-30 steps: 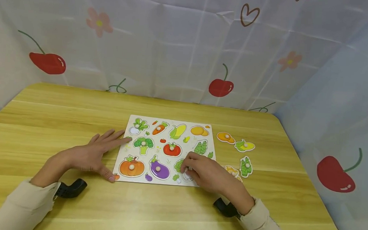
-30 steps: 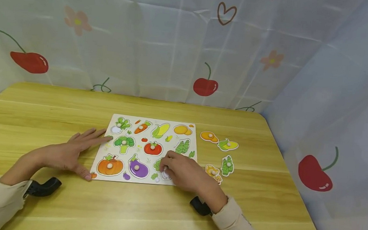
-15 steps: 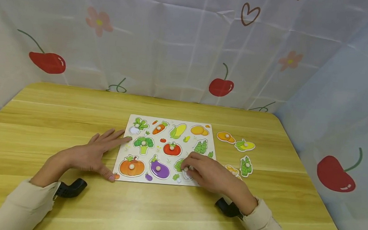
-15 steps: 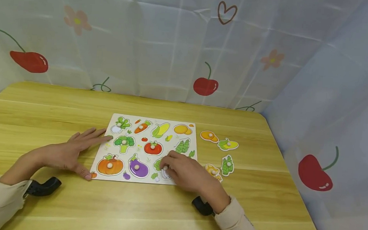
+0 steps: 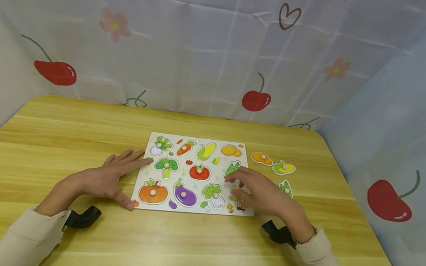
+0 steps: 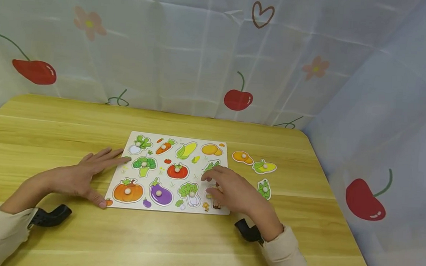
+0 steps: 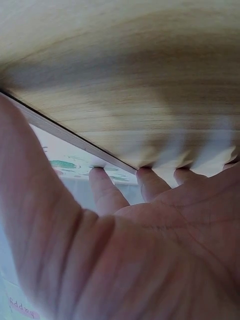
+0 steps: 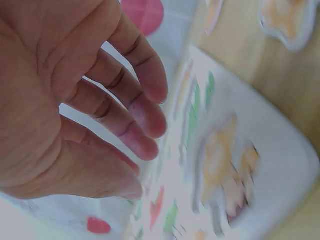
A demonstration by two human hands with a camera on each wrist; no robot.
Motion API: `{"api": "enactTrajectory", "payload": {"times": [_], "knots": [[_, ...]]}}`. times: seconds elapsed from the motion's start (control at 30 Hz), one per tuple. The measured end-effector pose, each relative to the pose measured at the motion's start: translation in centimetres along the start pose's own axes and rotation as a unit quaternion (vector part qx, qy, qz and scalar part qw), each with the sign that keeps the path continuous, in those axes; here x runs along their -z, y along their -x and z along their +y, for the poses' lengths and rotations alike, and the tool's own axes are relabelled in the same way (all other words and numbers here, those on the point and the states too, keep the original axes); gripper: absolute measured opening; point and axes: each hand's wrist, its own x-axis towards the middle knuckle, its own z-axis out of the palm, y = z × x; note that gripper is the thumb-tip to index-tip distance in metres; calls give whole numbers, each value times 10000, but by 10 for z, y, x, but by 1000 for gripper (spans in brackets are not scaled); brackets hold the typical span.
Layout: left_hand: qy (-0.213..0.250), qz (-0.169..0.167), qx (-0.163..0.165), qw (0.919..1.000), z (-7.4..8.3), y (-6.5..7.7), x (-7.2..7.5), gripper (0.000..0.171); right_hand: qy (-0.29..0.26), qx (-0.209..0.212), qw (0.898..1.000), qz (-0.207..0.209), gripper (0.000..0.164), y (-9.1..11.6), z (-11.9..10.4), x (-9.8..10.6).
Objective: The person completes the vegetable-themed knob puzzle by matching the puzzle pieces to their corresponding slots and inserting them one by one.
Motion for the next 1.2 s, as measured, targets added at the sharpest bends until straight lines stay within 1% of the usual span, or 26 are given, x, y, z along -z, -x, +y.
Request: {"api": "enactTrajectory", "payload": {"times": [0.2,0.3,0.37,0.47,0.6,0.7,0.83,0.9,1.0,1.2], "knots": [[-7,2,-3,10000,0,0,0,118,4,-162,9991,387,29,14,20,22],[-24,-6,-9,10000,1,0,0,118,-43,-274,9986,439,30,25,34,34],[-23,-28,12,10000,1,0,0,118,-114,-340,9986,394,30,33,44,42],[3,-50,40,10000,1,0,1,118,-285,-429,9984,212,29,43,56,51],[51,-46,59,10000,0,0,1,118,-581,-605,9962,-242,26,51,66,57],[68,-33,47,10000,0,0,1,118,-793,-741,9922,-614,22,53,69,58],[61,-20,38,10000,0,1,1,118,-969,-705,9880,-974,14,50,69,55],[44,-14,44,10000,0,1,0,118,-979,-622,9872,-1093,12,47,68,52],[19,-16,53,10000,0,1,0,118,-1038,-537,9858,-1205,13,44,68,48],[7,-38,37,10000,0,1,0,119,-997,-479,9854,-1292,17,41,68,41]]}}
